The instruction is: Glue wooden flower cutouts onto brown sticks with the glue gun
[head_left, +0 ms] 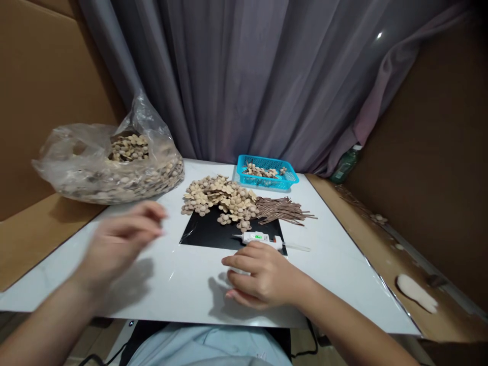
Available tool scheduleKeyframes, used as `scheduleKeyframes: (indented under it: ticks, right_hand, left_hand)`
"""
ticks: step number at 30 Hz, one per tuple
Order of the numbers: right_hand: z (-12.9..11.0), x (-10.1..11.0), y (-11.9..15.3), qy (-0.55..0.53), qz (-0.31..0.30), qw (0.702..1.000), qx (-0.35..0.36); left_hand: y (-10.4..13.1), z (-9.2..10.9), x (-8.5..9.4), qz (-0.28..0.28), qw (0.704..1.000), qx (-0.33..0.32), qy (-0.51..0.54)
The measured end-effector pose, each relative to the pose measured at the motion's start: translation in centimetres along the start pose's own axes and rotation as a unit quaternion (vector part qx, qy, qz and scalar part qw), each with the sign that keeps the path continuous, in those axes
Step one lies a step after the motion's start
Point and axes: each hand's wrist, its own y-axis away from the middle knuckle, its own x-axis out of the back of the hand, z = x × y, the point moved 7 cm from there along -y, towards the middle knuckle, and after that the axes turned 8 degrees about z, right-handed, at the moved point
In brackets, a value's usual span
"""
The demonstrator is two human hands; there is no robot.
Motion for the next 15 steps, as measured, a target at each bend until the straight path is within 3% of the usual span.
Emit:
scheduleKeyframes:
  ticks: [3, 6, 10, 12, 15]
  right_hand:
    - [0.3, -0.8, -0.2, 0.029, -0.028, 0.999, -0.015]
    - [0.4, -1.3, -0.1, 0.033, -0.034, 0.999, -0.023]
    - [0.6, -1.8, 0.3, 0.037, -0.047, 0.997, -0.038]
    - [0.5, -1.6, 0.4, 0.036, -0.041, 0.998, -0.039]
    - [0.5, -1.2, 0.3, 0.027, -0.046, 0.998, -0.042]
  left_hand:
    - [0.1, 0.5, -8.7, -0.188, 0.979, -0.059, -0.041]
    - [1.1, 1.9, -12.9, -0.232, 0.963, -0.133, -0.023]
    - [1.8, 2.4, -13.4, -0.209, 0.961, -0.180, -0.003]
    - [1.7, 1.3, -12.8, -0.203, 0.972, -0.120, 0.018]
    - [0.7, -1.8, -11.1, -0.165, 0.981, 0.042, 0.094]
